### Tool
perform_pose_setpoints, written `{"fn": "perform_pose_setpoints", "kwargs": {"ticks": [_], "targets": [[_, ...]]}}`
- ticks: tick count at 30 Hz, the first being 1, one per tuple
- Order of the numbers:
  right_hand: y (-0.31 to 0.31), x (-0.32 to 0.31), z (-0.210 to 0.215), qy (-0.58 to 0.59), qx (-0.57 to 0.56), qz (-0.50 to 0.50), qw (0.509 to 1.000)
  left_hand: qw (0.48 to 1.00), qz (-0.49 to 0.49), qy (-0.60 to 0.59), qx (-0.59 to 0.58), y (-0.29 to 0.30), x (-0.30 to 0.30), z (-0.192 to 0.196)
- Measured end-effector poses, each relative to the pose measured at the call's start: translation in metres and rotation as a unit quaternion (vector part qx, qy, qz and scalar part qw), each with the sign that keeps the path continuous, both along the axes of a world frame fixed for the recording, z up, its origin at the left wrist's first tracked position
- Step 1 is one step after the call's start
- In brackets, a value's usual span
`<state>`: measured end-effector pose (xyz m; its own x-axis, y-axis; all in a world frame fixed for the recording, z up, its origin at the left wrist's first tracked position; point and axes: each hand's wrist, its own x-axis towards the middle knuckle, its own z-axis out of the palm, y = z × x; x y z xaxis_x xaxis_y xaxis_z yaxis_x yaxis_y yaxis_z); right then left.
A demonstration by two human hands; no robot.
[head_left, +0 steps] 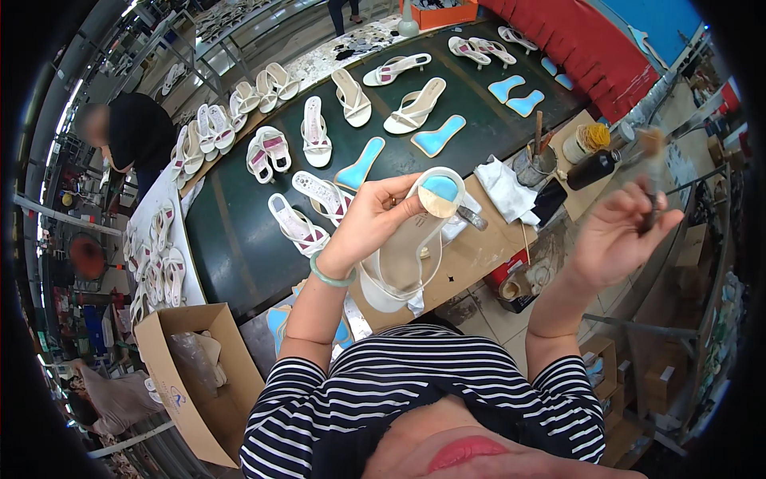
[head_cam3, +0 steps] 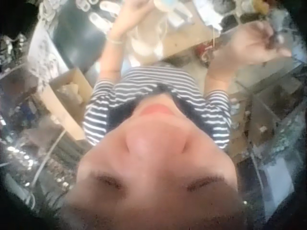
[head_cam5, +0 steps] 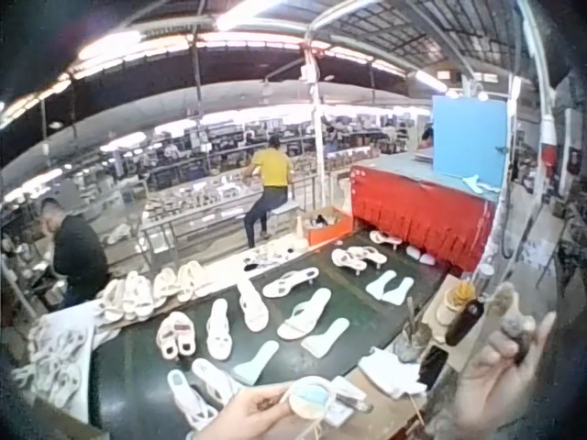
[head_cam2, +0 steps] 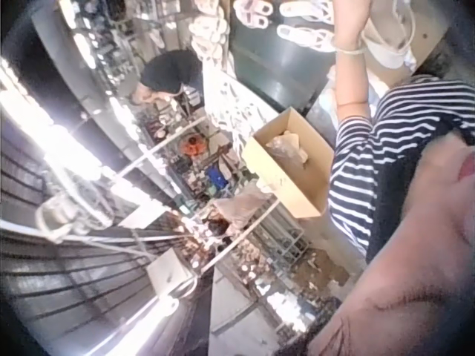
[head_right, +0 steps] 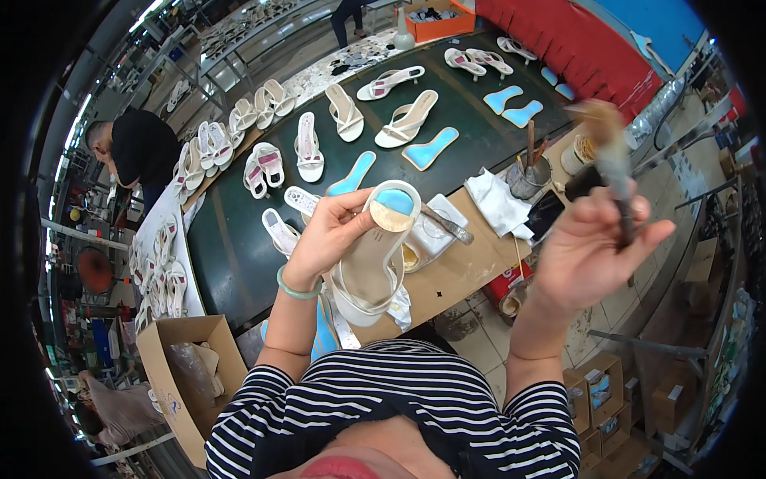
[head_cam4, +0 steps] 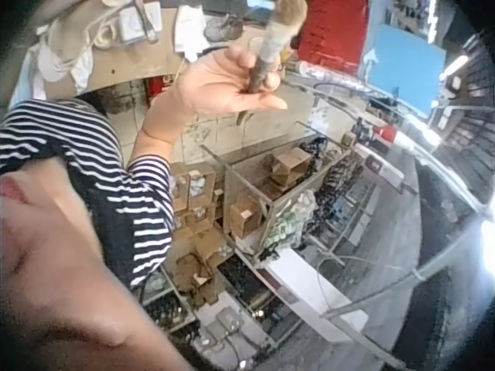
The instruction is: Applying glue or specialized finish to shoe inner lining, sole pads, and heel components using a paintbrush.
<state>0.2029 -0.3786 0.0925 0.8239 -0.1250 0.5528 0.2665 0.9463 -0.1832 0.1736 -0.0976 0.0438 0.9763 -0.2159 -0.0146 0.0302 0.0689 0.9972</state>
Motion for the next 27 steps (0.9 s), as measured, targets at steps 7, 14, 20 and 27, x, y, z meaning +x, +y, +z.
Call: {"fn": "perform_pose_setpoints", "kwargs": {"ticks": [7, 14, 20, 27], "targets": [[-0.072, 0.023, -0.024, 0.066, 0.022, -0.147, 0.987, 0.987, -0.045, 0.056, -0.143, 0.015, 0.017, -0.023], [-0.101, 0.023, -0.057, 0.058, -0.198, -0.299, 0.932, 0.987, -0.002, 0.052, -0.15, 0.017, 0.043, -0.029], [-0.107, 0.025, -0.079, 0.113, -0.283, -0.374, 0.876, 0.985, 0.037, 0.046, -0.161, 0.023, 0.119, -0.027], [-0.132, 0.011, -0.102, 0.243, -0.33, -0.442, 0.798, 0.976, -0.01, 0.062, -0.209, 0.0, 0.301, -0.06]]}}
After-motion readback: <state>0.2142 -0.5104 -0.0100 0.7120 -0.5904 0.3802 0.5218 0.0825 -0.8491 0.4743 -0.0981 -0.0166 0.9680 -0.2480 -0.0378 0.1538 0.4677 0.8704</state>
